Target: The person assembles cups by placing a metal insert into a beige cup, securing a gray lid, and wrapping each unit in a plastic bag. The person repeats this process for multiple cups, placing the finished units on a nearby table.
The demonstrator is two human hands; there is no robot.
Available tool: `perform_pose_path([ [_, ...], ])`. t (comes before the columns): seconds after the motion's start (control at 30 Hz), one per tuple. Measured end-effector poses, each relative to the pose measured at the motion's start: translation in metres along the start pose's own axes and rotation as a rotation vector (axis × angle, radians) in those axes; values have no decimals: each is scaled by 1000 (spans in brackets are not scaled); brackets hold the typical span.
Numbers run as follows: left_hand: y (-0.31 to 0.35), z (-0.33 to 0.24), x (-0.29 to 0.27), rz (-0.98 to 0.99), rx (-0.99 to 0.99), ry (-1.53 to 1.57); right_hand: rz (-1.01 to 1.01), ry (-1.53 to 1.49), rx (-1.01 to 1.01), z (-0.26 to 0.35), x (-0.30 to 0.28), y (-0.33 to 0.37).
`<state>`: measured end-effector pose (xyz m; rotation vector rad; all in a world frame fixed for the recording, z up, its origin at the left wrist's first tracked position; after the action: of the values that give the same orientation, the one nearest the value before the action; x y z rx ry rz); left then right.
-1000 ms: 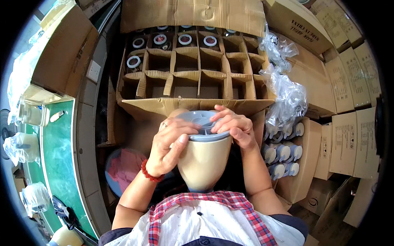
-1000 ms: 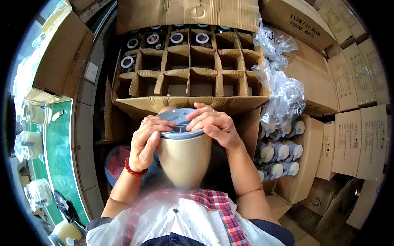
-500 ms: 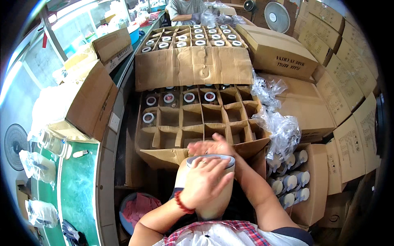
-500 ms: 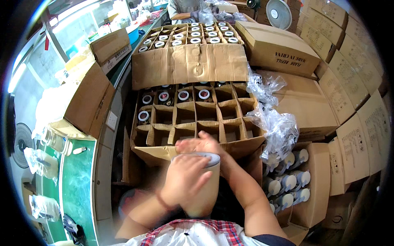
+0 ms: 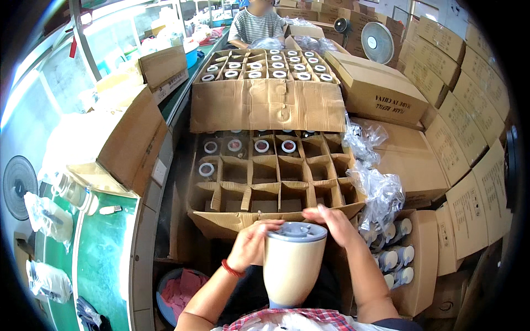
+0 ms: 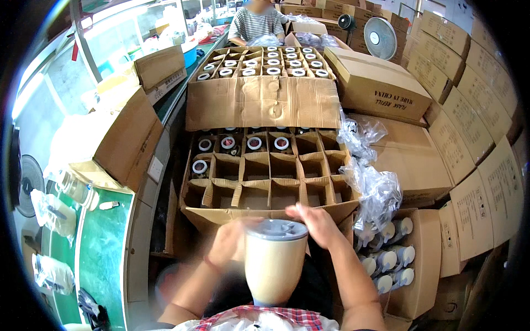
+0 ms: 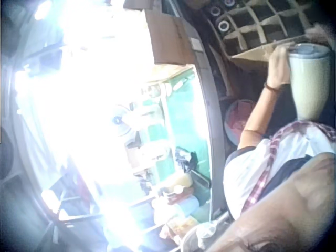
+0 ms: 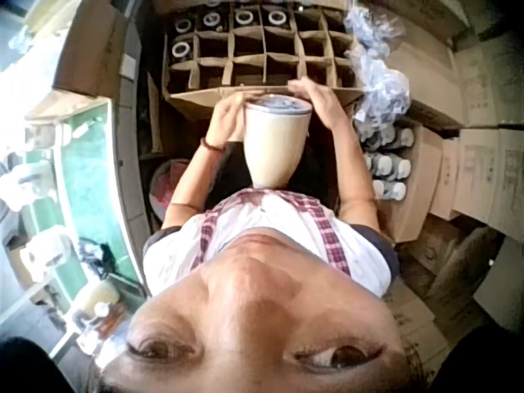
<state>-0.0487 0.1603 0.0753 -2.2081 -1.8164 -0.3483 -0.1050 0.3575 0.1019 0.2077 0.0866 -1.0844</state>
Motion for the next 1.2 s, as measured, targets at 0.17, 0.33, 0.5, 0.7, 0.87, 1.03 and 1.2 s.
perform_pose_path([
  [0.17, 6, -88, 114, 53, 420, -1281, 935, -1094, 78, -49, 91, -73],
  [0.33, 10, -77, 81, 151, 486, -984, 738, -830, 124, -31, 77, -41],
  [0.5, 6, -6, 2, 345, 140, 29, 347, 213, -75, 21, 36, 26],
  [0.7, -4, 0, 3, 209, 84, 10, 346, 89, 29, 3, 24, 9],
  [0.87, 4, -86, 95, 134, 459, -1193, 832, -978, 212, -42, 73, -61],
  [1.03, -1, -89, 106, 141, 532, -1095, 915, -749, -9, -80, 91, -71],
  [1.2, -6, 12, -3, 417, 93, 180, 590, -161, 103, -29, 32, 1],
])
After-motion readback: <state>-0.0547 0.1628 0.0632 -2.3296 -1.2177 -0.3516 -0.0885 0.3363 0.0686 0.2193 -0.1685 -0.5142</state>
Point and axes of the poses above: each hand's wrist, its own y-axis away from the middle knuckle, its own x-axis out of the palm, z = x × y, the point moved 8 cm from there along -y, towards the middle knuckle, and after that the axes turned 3 degrees about -y, right-handed, at the moved point
